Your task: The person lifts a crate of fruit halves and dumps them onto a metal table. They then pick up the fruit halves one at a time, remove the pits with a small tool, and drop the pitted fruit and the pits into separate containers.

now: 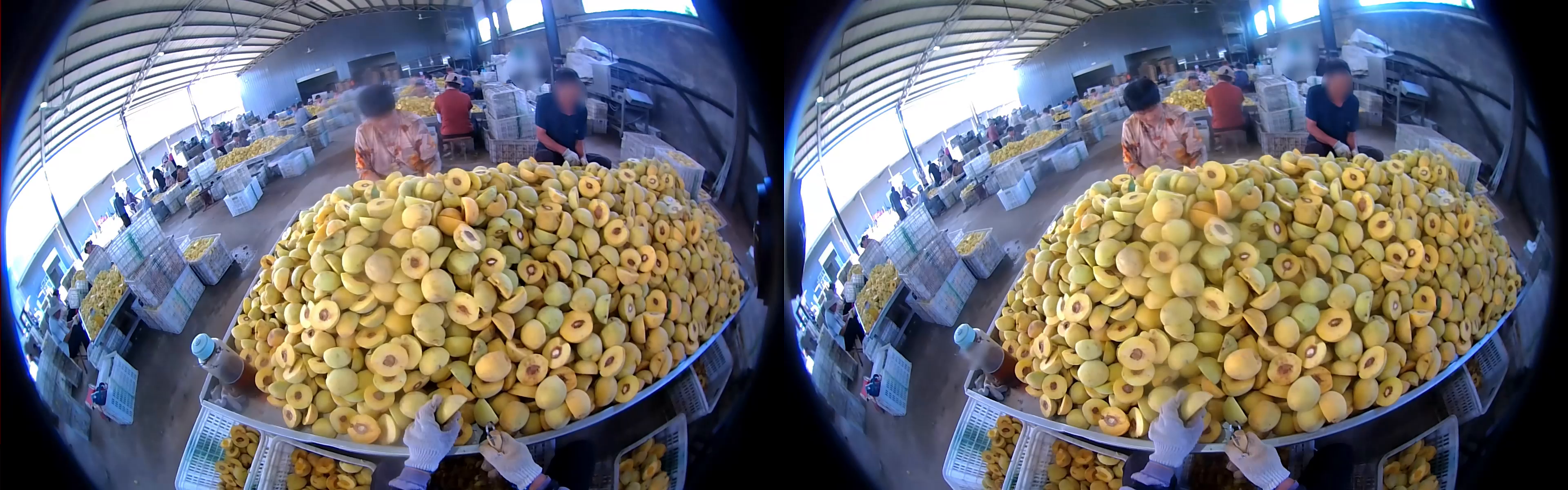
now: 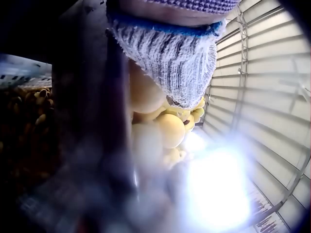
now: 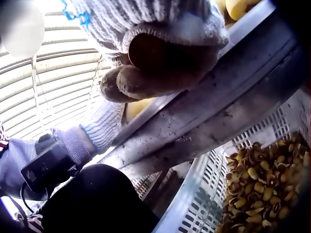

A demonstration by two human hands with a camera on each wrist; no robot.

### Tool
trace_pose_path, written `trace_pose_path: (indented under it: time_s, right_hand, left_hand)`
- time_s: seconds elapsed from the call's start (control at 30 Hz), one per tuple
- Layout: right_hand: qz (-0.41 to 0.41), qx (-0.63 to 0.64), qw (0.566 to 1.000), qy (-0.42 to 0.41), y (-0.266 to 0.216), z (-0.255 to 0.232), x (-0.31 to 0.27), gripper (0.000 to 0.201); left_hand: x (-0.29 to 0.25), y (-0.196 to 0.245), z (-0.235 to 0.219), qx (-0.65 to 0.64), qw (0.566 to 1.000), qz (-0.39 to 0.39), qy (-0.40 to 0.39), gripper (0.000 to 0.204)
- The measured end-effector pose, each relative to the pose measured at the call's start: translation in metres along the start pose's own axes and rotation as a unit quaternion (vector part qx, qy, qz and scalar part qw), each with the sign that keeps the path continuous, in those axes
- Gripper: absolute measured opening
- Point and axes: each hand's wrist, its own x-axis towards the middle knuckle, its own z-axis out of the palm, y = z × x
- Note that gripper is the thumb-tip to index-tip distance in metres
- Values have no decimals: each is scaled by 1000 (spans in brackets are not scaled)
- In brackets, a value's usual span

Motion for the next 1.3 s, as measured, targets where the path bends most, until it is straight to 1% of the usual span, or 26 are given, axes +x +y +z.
trace_pose_path:
  time_s: [0.03, 0.07, 0.17, 0.27, 0.37, 0.4, 0.47, 0.57, 0.6, 0.63, 0.67, 0.7, 0.77, 0.8, 0.83, 0.9, 0.93, 1.03, 1.13, 1.23, 1.27, 1.3]
  right_hand:
    - [-12, 11, 1000, 6, 4, 1, 5, 17]
    - [21, 15, 1000, 0, 7, -1, 8, 19]
    - [41, 34, 999, -6, 4, -2, 11, 18]
    - [32, 54, 998, 5, 6, -1, 10, 18]
    - [23, 65, 998, 11, 6, 1, 10, 18]
    - [24, 68, 997, 13, 7, 1, 10, 18]
    - [26, 62, 998, 15, 8, 0, 12, 16]
    - [131, 43, 990, -15, -30, -3, 6, 27]
    - [134, 50, 990, -9, -33, -2, 5, 24]
    - [134, 45, 990, -6, -37, -1, 4, 24]
    - [134, 41, 990, -2, -40, 0, 4, 24]
    - [135, 38, 990, 1, -42, 1, 2, 24]
    - [131, 31, 991, -9, -31, -3, 4, 29]
    - [126, 27, 992, -15, -22, -4, 8, 31]
    - [92, 32, 995, -8, -10, -2, 12, 26]
    - [34, 40, 999, 8, 10, 0, 14, 15]
    - [34, 43, 998, 12, 10, -1, 14, 14]
    - [32, 52, 998, 17, 8, 1, 13, 14]
    - [33, 54, 998, 17, 6, 1, 10, 14]
    - [34, 61, 997, 24, 5, 3, 11, 15]
    - [31, 60, 997, 25, 8, 3, 13, 15]
    - [28, 60, 997, 28, 10, 2, 13, 15]
  left_hand:
    - [0, 1, -1, -1, 1000, 4, 5, 54]
    - [1, 0, -2, -10, 1000, 12, 15, 54]
    - [0, -2, -3, -19, 1000, 14, 10, 53]
    - [-1, -1, -5, -17, 999, 19, 19, 54]
    - [0, 2, -11, -59, 997, -38, -10, 56]
    - [0, 2, -11, -101, 992, -72, -21, 56]
    - [1, 2, -10, -142, 984, -105, 5, 53]
    - [2, -2, -6, -185, 970, -150, 41, 51]
    - [2, -6, -3, -191, 967, -161, 50, 51]
    - [2, -8, 1, -197, 963, -172, 60, 50]
    - [1, -9, 5, -252, 945, -199, 65, 52]
    - [-1, -6, 1, -224, 950, -213, 47, 52]
    - [6, -1, -8, -170, 958, -230, 20, 53]
    - [4, -6, -3, -198, 955, -216, 31, 54]
    - [-3, -29, 21, -269, 934, -235, 28, 53]
    - [2, -17, 9, -284, 938, -191, 58, 51]
    - [7, -3, -7, -221, 957, -180, 48, 49]
    - [4, -15, 5, -301, 932, -199, 32, 48]
    - [3, -16, 5, -285, 941, -181, 31, 49]
    - [7, -19, 9, -418, 881, -221, 15, 48]
    - [9, -23, 3, -501, 830, -242, -30, 48]
    - [12, -13, -7, -516, 816, -256, 51, 47]
